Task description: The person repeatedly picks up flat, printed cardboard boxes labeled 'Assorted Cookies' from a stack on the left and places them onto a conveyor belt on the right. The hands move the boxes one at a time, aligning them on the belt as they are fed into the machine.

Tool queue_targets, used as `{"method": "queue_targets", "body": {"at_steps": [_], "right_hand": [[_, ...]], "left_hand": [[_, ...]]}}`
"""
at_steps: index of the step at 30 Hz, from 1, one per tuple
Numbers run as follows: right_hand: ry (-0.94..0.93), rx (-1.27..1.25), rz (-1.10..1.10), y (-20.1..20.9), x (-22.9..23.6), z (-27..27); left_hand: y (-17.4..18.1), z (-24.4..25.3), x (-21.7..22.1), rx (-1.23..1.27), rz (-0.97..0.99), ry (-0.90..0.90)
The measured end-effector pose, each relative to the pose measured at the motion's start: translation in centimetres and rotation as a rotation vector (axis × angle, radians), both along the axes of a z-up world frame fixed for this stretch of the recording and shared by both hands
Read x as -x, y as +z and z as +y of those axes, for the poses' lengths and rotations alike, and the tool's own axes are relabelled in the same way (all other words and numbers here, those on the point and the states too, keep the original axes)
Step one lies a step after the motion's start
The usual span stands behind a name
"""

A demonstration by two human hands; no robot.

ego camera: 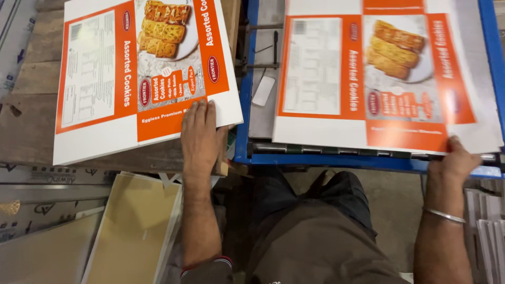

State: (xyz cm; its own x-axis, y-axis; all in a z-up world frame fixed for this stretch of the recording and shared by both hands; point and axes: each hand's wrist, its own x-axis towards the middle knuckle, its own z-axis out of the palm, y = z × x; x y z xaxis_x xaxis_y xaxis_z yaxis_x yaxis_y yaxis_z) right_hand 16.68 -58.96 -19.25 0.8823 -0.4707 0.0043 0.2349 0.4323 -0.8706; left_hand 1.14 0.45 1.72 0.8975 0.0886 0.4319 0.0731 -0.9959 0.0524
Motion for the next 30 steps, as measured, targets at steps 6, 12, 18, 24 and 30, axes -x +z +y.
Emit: {"method": "queue_targets", "body": {"at_steps": [6,12,18,24,30], "right_hand": [[-0.099,-0.002,0.094,-1.5,2.7,-2.8],[-0.05,0.086,0.166,0.0,10.6,-2.4],[-0.055,0.184,0.112,1.7,11.2,-0.3],[-0.079,0.194,0.071,2.8,6.1,1.3],[-0.146,0.061,0.112,0.5,-0.4,2.5]], "left_hand": [[-0.8,0.5,-0.4,-0.059,-0.16,-0.044],[-0.8,1.0,-0.4,-0.05,-0.155,-0.038],[-0.3,0.9,-0.4,-0.035,-0.129,-0.032],[-0.2,1.0,-0.4,-0.028,-0.126,-0.021],[-0.2,1.1,-0.4,-0.038,-0.112,-0.002]]}}
